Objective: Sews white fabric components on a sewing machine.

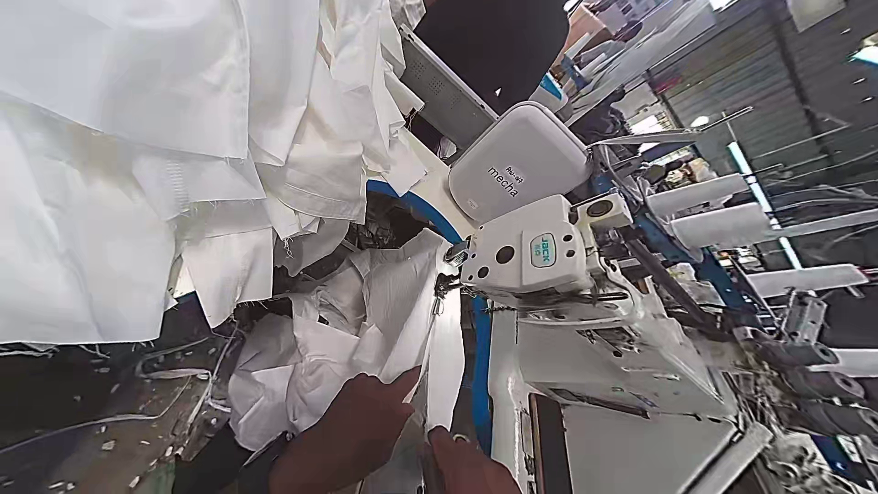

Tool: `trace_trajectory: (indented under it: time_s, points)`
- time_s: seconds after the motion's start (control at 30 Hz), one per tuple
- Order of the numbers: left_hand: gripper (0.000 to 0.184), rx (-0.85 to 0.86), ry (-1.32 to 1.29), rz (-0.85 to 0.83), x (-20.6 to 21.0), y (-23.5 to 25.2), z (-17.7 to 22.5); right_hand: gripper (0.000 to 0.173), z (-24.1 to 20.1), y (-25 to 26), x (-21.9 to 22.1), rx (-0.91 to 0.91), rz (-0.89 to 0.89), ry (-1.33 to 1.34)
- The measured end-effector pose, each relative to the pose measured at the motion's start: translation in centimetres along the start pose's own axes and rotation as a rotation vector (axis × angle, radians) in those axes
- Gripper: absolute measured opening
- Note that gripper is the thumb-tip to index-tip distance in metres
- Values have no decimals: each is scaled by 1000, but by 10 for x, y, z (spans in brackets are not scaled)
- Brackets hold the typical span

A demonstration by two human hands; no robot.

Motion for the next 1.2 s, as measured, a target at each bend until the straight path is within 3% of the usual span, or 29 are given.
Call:
trace_trajectory:
  time_s: [0.17,0.3,0.37,0.43,0.5,0.6,0.7,0.77,0.8,0.87,0.93,0.97,1.0,1.03,1.1,1.13,1.2]
  points:
    - [35,55,-1,73,-11,22,0,20,-2,34,1,45,-34,-48]
    - [31,-123,-50,175,-11,-1,-16,22,27,27,12,70,83,138]
    - [26,-200,-8,268,-13,-33,-37,28,62,19,26,216,-46,204]
    - [29,-278,120,236,-5,-45,-77,33,95,23,67,337,-390,250]
    - [33,-364,317,272,-5,-41,-110,36,108,37,115,299,-629,275]
    - [34,-368,533,442,-24,-22,-105,38,94,55,128,136,-719,273]
    - [33,-395,599,610,-25,-39,-123,34,94,52,134,112,-673,327]
    - [31,-479,461,628,-17,-58,-158,32,102,50,131,157,-666,298]
    - [27,-452,326,589,-19,-64,-151,32,105,52,128,185,-659,286]
    - [14,-193,60,384,-16,-68,-102,33,107,54,123,190,-639,300]
    - [23,28,-205,-6,8,-69,-54,31,109,56,117,110,-547,403]
    - [25,51,-261,-151,12,-68,-43,28,114,59,102,55,-402,559]
    - [25,39,-273,-177,7,-61,-44,23,125,61,79,14,-174,770]
    - [21,4,-291,-130,1,-55,-48,20,137,54,56,2,44,1004]
    - [19,-43,-389,39,-1,-48,-49,20,138,17,29,29,245,1283]
    - [20,-59,-425,148,6,-49,-46,20,123,-11,24,6,248,1232]
    - [22,-106,-391,363,13,-54,-38,19,80,-54,17,-62,223,780]
Point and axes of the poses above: each hand's wrist, its own y-axis towards the middle knuckle, its own x-axis out of the palm, z = x × y, the point moved 10 cm from there along y, towards the middle knuckle, and after that the axes turned 11 degrees about y, right-handed, at the moved point
